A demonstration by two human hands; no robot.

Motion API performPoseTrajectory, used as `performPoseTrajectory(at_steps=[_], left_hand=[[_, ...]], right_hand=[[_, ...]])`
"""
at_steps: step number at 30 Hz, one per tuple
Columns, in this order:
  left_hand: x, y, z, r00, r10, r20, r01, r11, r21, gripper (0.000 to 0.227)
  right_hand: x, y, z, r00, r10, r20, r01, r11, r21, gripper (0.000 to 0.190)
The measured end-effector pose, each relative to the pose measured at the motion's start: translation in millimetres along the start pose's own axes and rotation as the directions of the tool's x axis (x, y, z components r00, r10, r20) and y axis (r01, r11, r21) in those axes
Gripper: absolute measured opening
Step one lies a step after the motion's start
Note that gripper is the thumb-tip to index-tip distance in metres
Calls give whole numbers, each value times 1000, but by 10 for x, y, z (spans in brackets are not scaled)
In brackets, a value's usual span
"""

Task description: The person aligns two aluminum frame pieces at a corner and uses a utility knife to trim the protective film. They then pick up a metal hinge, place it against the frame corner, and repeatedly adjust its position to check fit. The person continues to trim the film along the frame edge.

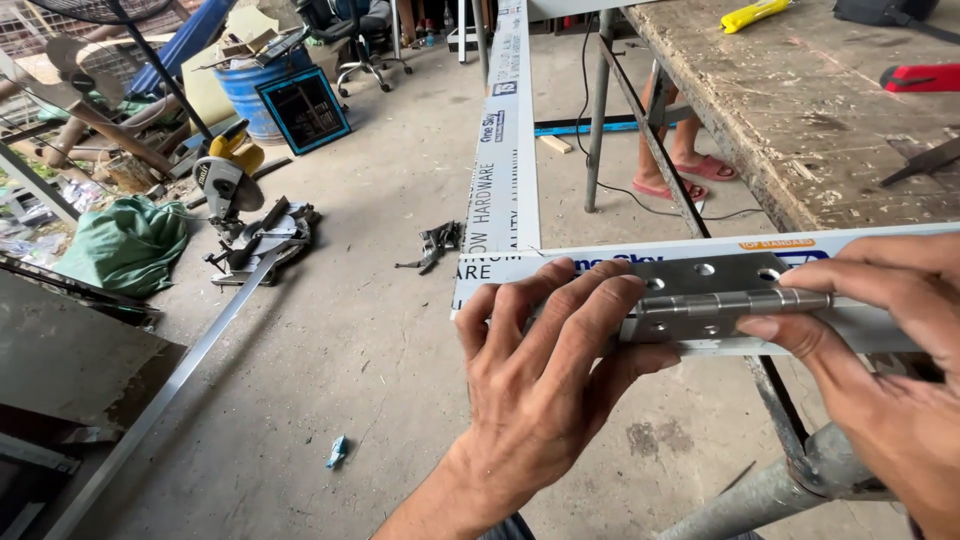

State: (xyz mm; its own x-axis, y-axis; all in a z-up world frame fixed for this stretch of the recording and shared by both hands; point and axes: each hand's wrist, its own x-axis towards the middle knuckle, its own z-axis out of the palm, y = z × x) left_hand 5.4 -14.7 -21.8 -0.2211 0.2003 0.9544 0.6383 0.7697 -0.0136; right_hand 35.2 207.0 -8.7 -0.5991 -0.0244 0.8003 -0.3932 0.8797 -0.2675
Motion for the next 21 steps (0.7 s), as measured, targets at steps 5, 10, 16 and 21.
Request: performPoseTrajectory(at_steps=[5,10,16,21], left_hand=[[-53,-45,-34,1000,-19,5,19,994,-105,38],[-143,-61,58,975,71,-211,-95,990,-106,20],[-195,34,100,975,28,-222,-44,997,-70,21],[-317,275,318,934,-149,-323,171,984,40,38]], right_hand=[[162,28,-13,989,-145,30,143,987,74,23],[229,174,9,989,-102,108,86,985,147,33],[259,60,-48,984,-164,64,153,977,146,25],[321,49,-38,987,-153,53,141,974,179,24]])
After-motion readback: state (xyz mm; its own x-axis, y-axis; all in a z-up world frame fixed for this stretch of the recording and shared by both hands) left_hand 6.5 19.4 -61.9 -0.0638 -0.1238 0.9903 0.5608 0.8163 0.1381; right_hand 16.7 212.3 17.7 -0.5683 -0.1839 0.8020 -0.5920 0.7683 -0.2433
